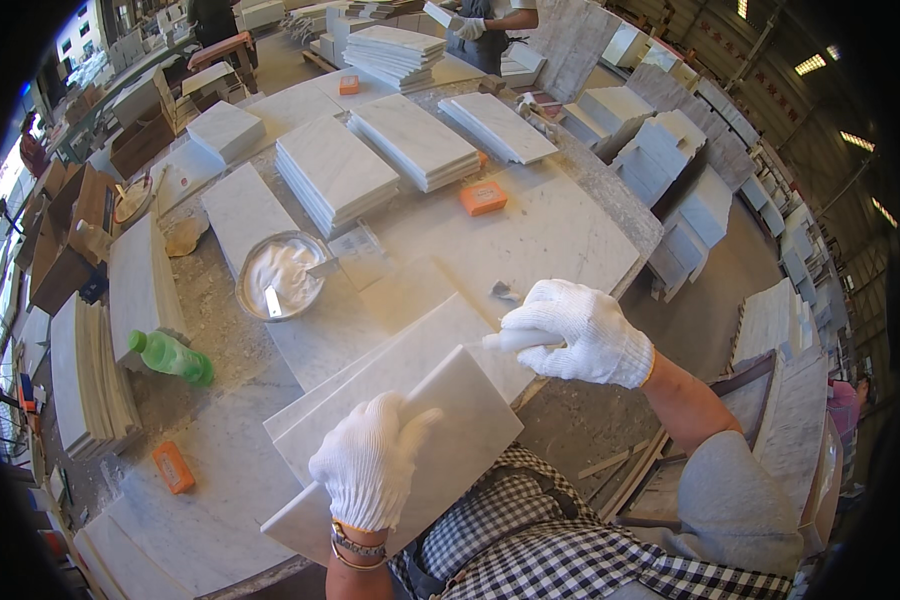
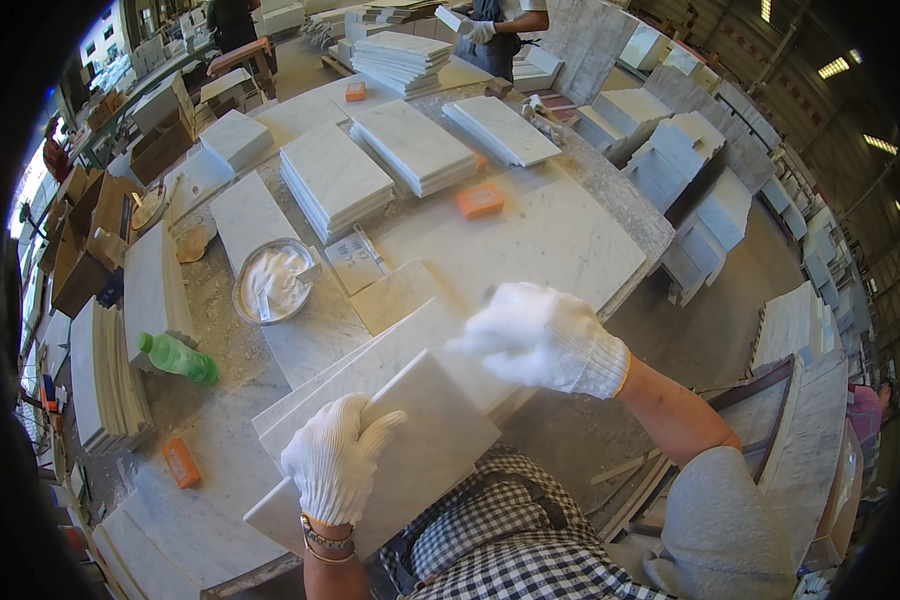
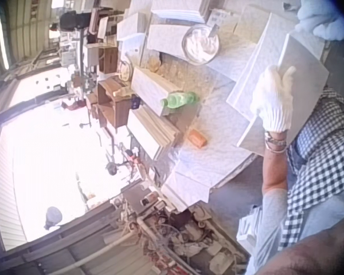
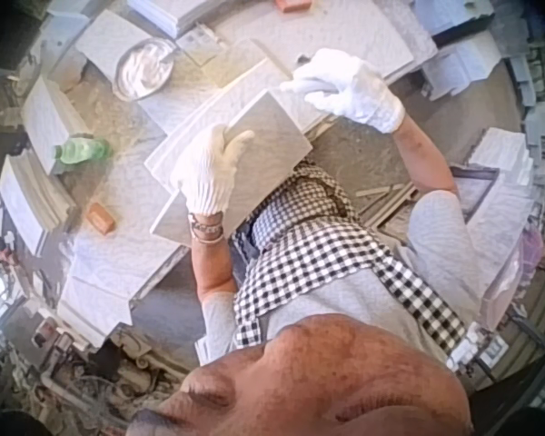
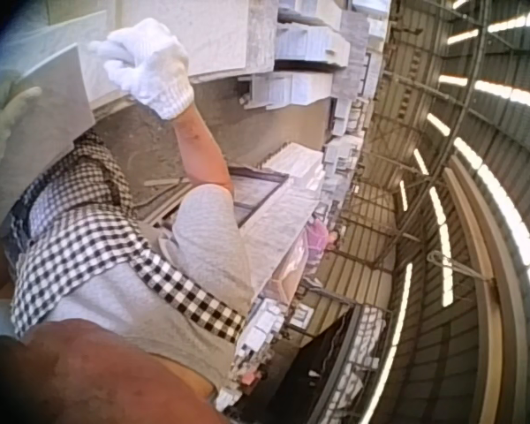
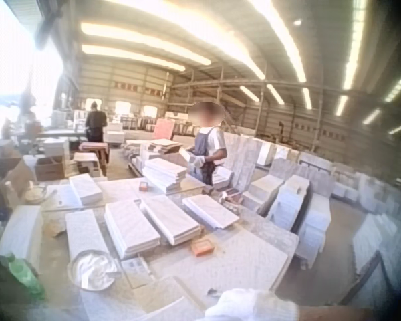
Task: The person picks up white rectangular panels from a workbench, scrapes edges with a metal tool, and smooths surfaces with an orange sponge. The person handles panels one at a time, turning them over and placing them back on the table.
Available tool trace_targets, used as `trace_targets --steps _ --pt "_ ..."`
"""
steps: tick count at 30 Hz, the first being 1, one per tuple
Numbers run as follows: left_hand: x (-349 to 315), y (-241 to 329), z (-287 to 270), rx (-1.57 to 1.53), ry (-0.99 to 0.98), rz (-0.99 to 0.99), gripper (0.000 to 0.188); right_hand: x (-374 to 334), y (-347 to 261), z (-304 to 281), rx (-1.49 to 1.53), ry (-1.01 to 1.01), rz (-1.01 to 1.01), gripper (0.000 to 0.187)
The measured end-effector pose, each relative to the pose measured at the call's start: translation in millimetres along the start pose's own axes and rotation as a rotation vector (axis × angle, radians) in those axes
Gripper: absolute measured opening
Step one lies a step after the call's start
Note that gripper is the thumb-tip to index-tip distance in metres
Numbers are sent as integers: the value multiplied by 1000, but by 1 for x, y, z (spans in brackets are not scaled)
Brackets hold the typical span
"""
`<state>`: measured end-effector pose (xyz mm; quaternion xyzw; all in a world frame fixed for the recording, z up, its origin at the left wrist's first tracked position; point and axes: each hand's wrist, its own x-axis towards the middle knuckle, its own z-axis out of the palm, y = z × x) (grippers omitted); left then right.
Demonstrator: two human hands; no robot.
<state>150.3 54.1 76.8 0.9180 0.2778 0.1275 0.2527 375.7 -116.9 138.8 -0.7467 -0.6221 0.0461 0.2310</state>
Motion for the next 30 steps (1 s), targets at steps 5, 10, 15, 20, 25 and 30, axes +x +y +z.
trace_targets --steps 5,10,15,20,25,30 --pt "0 0 1 2 23 8 43 0 -1 -2 2 1 9 36" --pt "0 0 1 7 42 19 43 -1 -3 -4 -26 19 1 37" --pt "-1 0 1 7 43 12 43 0 -5 -2 15 6 -2 36" --pt "0 0 0 4 54 32 43 -3 1 -2 82 32 54 32" --pt "-1 1 0 39 34 23 42 -18 41 11 317 270 299 28" --pt "-1 1 2 26 71 23 42 -40 131 63 425 435 658 26"
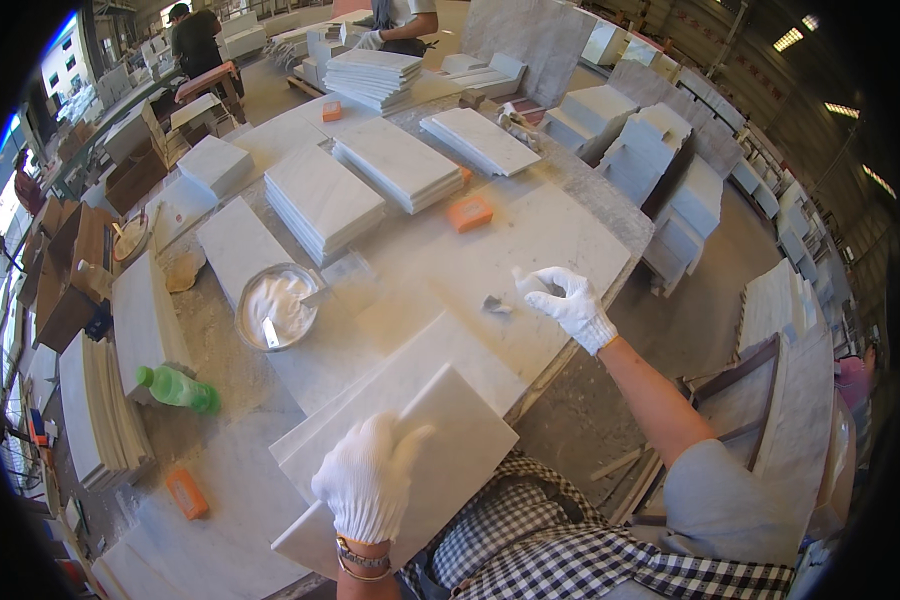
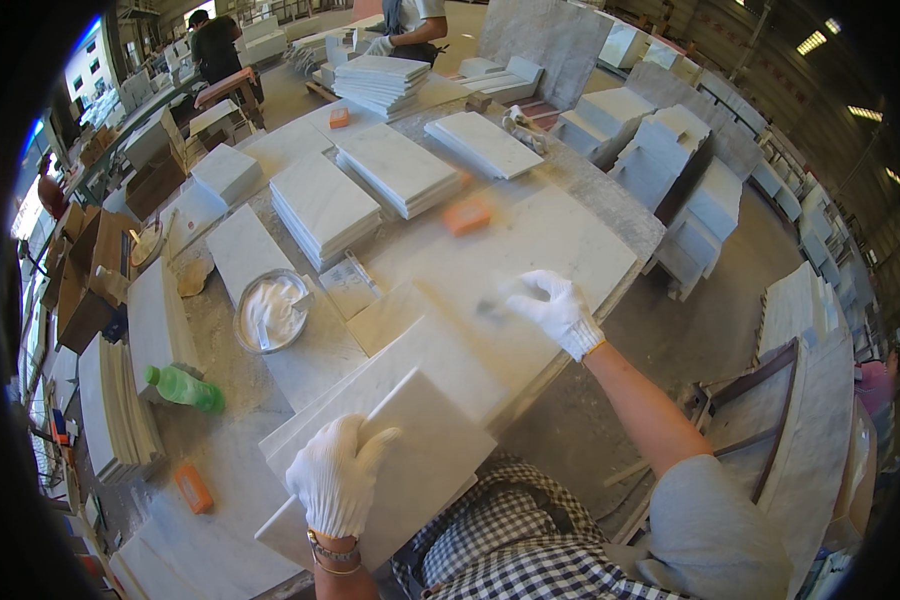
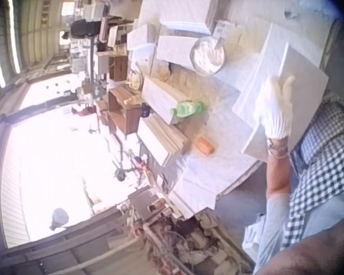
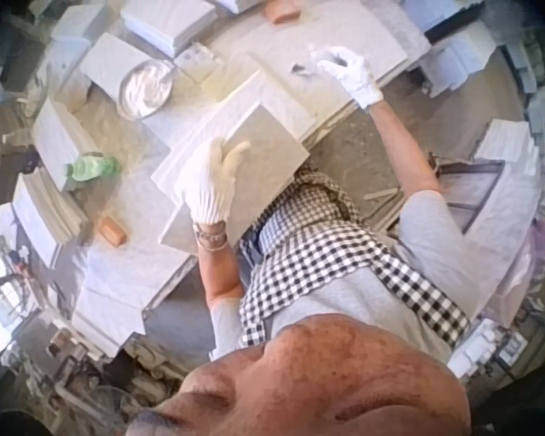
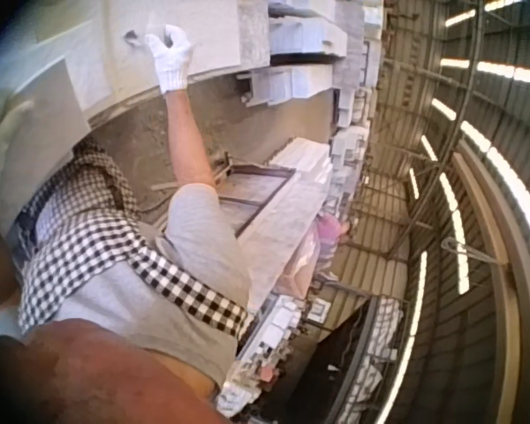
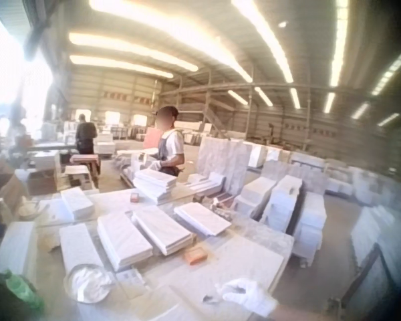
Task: The person picks up white rectangular panels from a workbench, scrapes edges with a metal tool, and smooths surfaces with an orange sponge. The person handles panels one at a time, turning them over and placing them back on the table.
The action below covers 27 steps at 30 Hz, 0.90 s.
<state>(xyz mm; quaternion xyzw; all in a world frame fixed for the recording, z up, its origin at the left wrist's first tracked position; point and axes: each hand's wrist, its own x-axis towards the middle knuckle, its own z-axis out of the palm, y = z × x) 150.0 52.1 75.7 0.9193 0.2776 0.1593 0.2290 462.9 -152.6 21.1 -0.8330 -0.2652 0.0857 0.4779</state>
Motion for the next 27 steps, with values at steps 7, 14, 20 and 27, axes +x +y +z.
trace_targets --steps 7,14,20,27 --pt "1 0 1 -2 -30 -23 43 -7 114 30 -118 122 314 39" --pt "3 -1 -3 -1 -139 -34 41 -13 36 14 -432 332 -104 52" --pt "2 -1 -1 -4 -155 -45 42 24 -93 67 -166 -151 -419 36" --pt "3 0 -4 -16 -169 -56 42 72 -145 199 -361 -420 -492 37"
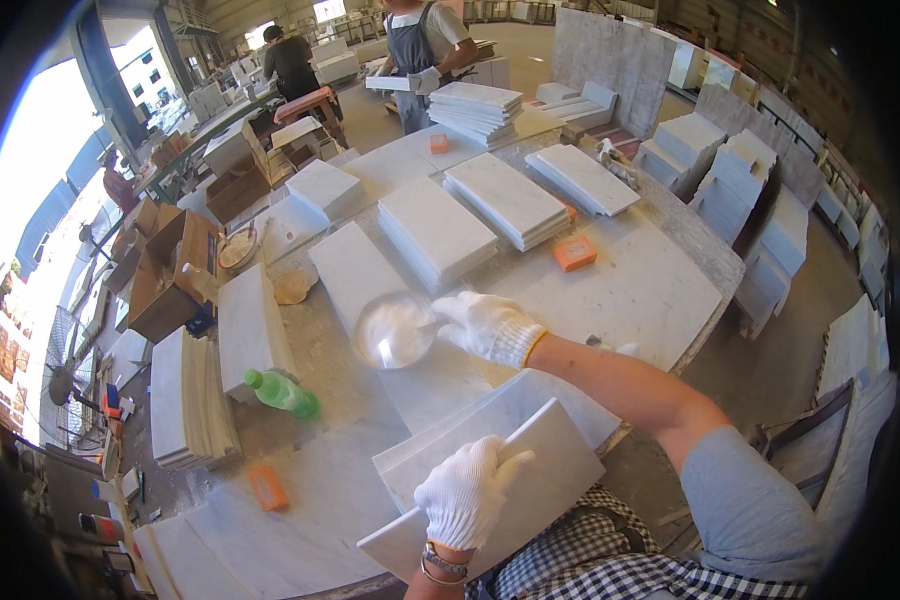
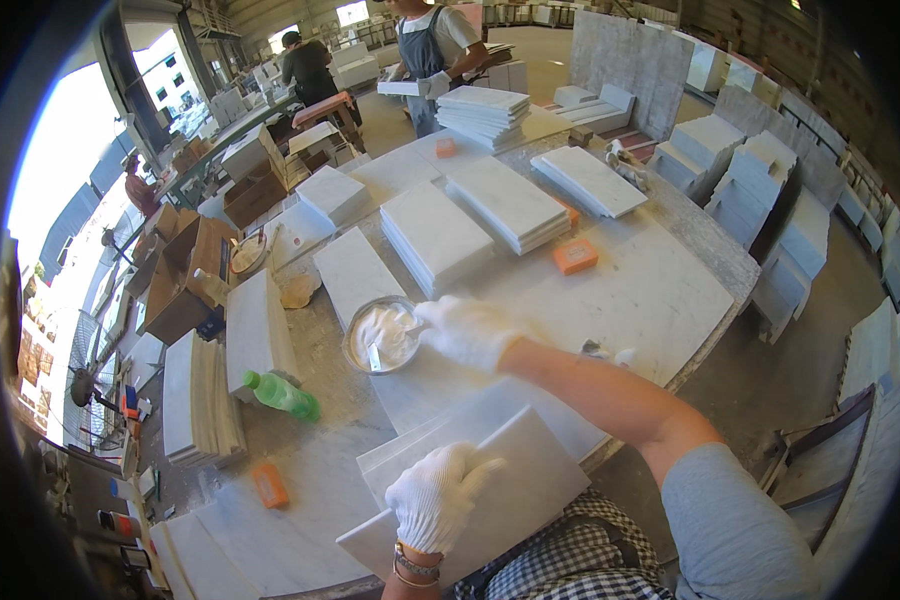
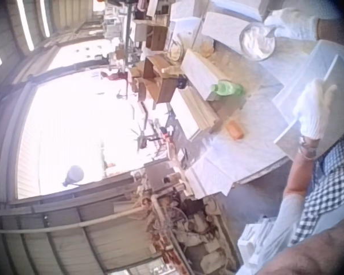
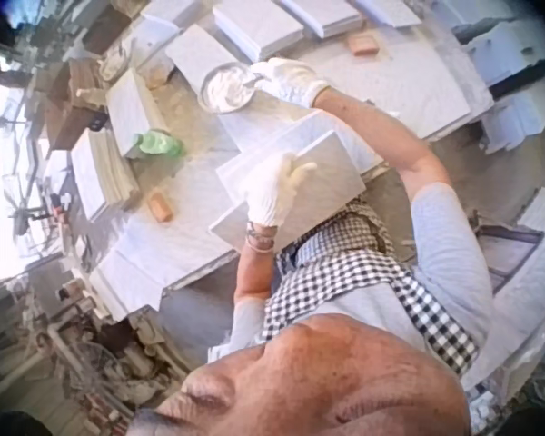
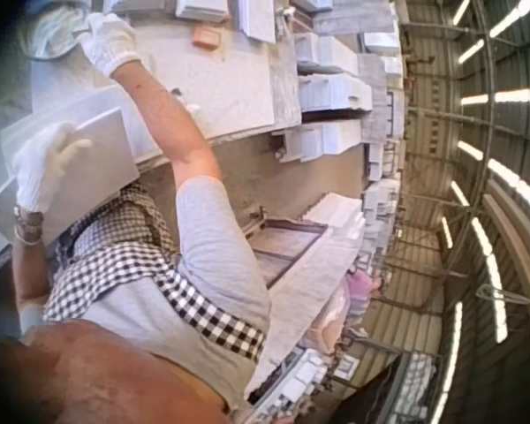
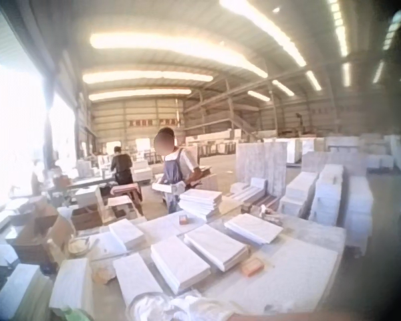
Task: The person picks up white rectangular panels from a workbench, scrapes edges with a metal tool, and smooths surfaces with an orange sponge. The person handles panels one at a time, turning them over and placing them back on the table.
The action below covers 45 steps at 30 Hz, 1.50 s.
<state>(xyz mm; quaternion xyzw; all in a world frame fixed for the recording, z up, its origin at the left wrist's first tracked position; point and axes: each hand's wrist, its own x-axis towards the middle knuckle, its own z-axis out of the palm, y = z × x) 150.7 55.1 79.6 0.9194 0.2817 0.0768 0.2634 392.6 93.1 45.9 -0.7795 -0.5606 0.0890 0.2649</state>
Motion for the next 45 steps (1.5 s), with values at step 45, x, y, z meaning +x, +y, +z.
trace_targets --steps 45 --pt "-4 0 5 35 227 132 40 -213 3 -139 794 86 709 33"
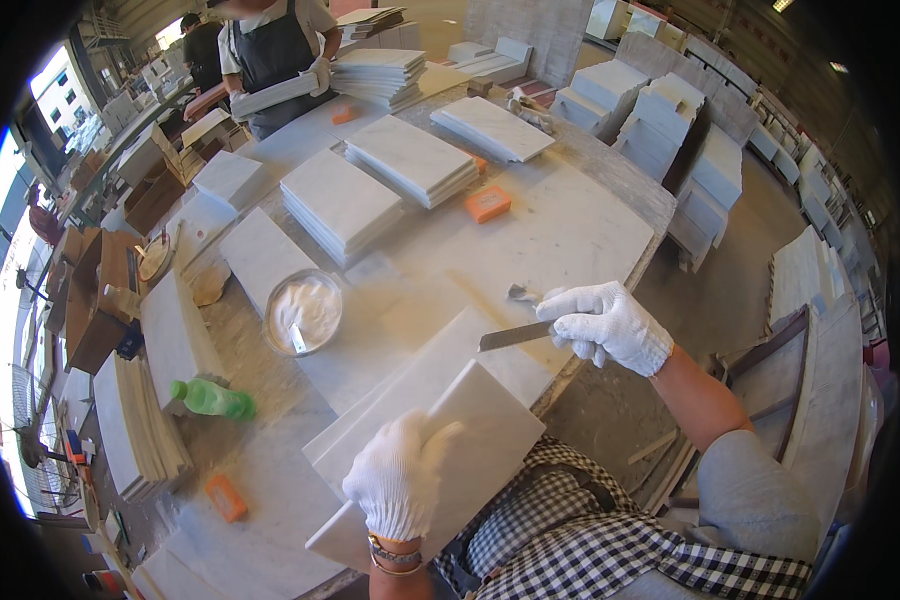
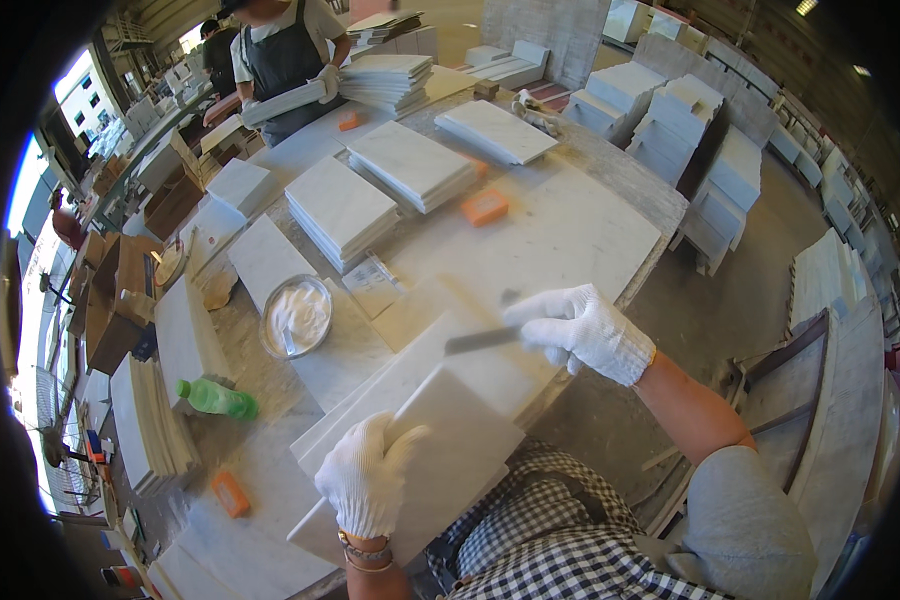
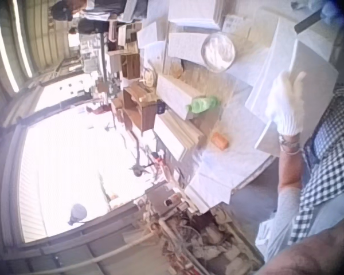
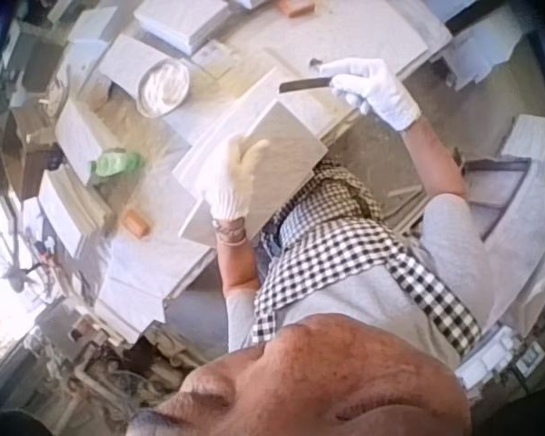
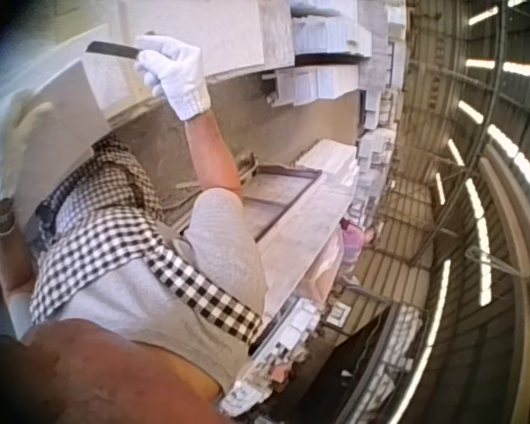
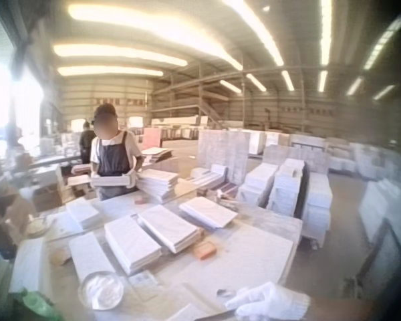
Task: The person picks up white rectangular panels from a workbench, scrapes edges with a metal tool, and smooths surfaces with an orange sponge. The person handles panels one at a time, turning them over and placing them back on the table.
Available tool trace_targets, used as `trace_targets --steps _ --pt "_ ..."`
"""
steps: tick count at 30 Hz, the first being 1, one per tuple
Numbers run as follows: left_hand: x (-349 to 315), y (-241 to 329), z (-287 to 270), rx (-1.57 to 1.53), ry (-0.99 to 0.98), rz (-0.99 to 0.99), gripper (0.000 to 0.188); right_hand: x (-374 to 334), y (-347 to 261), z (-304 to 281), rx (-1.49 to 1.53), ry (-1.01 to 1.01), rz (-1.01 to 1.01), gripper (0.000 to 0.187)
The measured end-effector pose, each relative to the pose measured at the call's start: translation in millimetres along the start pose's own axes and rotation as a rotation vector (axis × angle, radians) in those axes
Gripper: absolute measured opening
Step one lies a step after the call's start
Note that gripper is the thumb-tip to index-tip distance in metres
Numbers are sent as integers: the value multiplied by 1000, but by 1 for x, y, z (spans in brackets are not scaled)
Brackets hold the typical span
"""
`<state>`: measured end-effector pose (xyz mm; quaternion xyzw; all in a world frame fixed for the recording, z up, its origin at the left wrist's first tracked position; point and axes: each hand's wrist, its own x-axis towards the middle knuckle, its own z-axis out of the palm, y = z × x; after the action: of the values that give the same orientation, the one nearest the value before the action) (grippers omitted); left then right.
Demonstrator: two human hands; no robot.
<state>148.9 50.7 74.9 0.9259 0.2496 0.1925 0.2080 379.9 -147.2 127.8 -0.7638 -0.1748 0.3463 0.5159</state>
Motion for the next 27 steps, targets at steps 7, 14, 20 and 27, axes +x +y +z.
trace_targets --steps 7,14,20,27 --pt "-1 3 -2 1 -39 -48 42 -4 2 0 -10 2 -4 35" --pt "-1 -1 -1 23 -59 -33 44 -4 0 2 -64 -21 -52 35" --pt "-2 -1 0 22 -49 -35 44 -3 0 3 -62 -29 -58 35" --pt "-1 -1 0 20 -46 -26 43 -4 0 2 -45 -11 -55 34"
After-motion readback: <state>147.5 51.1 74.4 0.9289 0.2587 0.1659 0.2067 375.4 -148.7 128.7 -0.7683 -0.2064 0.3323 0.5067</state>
